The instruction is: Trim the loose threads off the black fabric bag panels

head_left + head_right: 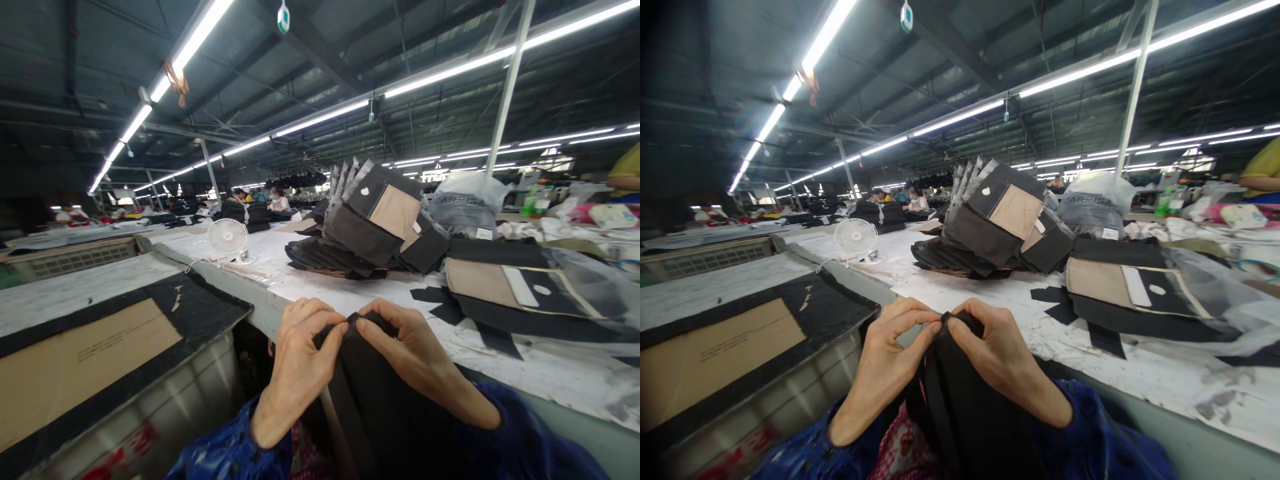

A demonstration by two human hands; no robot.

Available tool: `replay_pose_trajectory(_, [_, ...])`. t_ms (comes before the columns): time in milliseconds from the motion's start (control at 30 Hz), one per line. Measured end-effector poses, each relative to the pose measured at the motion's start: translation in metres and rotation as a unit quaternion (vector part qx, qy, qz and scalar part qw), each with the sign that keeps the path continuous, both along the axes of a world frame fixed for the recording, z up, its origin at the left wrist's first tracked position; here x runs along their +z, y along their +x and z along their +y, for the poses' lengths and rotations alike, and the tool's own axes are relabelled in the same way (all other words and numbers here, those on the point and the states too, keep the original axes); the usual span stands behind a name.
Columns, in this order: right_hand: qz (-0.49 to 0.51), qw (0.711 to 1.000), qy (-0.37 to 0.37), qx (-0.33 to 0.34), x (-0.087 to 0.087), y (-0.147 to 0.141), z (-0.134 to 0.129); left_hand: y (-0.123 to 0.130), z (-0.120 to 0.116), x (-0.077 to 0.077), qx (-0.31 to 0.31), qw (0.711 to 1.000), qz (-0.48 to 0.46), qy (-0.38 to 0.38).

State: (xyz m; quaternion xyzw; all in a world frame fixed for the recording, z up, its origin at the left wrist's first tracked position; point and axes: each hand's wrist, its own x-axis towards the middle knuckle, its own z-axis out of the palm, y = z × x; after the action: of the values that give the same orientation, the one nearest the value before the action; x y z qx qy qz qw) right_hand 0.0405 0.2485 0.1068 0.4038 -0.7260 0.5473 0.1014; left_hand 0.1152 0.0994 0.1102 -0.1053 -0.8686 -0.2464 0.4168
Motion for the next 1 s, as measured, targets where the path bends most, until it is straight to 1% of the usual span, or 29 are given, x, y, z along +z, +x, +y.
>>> replay_pose_trajectory(100, [0.030,1.000,0.003,-0.002,-0.001,0.001,0.000,0.000,0.004,0.002,0.008,1.000,0.004,-0.023])
replay_pose_trajectory(233, [0.055,0.998,0.004,0.004,0.000,0.002,0.002,0.000,0.008,0.004,0.022,0.998,0.040,-0.048])
replay_pose_trajectory(300, [0.047,0.999,0.004,0.010,0.000,0.003,0.004,-0.001,0.009,0.002,0.022,0.998,0.051,-0.043])
replay_pose_trajectory(400, [0.001,0.999,0.004,0.035,-0.001,0.003,0.007,-0.002,0.008,-0.002,0.021,0.999,0.046,-0.013])
replay_pose_trajectory(500, [-0.074,0.994,0.001,0.079,-0.003,0.001,0.009,-0.002,0.004,-0.002,0.005,0.999,0.000,0.038])
replay_pose_trajectory(567, [-0.127,0.986,-0.003,0.104,-0.003,0.001,0.009,0.000,0.001,0.000,-0.029,0.994,-0.069,0.077])
replay_pose_trajectory(633, [-0.157,0.981,-0.007,0.113,-0.002,0.000,0.010,0.002,-0.001,0.005,-0.068,0.983,-0.128,0.110])
replay_pose_trajectory(700, [-0.158,0.982,-0.007,0.105,0.000,0.001,0.010,0.005,-0.002,0.008,-0.094,0.976,-0.147,0.127])
replay_pose_trajectory(767, [-0.143,0.985,-0.003,0.097,0.002,0.001,0.011,0.007,-0.002,0.010,-0.109,0.975,-0.141,0.133])
replay_pose_trajectory(867, [-0.101,0.992,-0.001,0.077,0.004,0.000,0.012,0.010,-0.002,0.007,-0.121,0.969,-0.149,0.156])
replay_pose_trajectory(900, [-0.080,0.995,-0.002,0.061,0.004,0.000,0.011,0.010,-0.003,0.005,-0.108,0.971,-0.134,0.165])
replay_pose_trajectory(1000, [-0.017,1.000,-0.012,-0.004,0.005,-0.002,0.010,0.007,-0.002,-0.005,-0.032,0.978,-0.072,0.192])
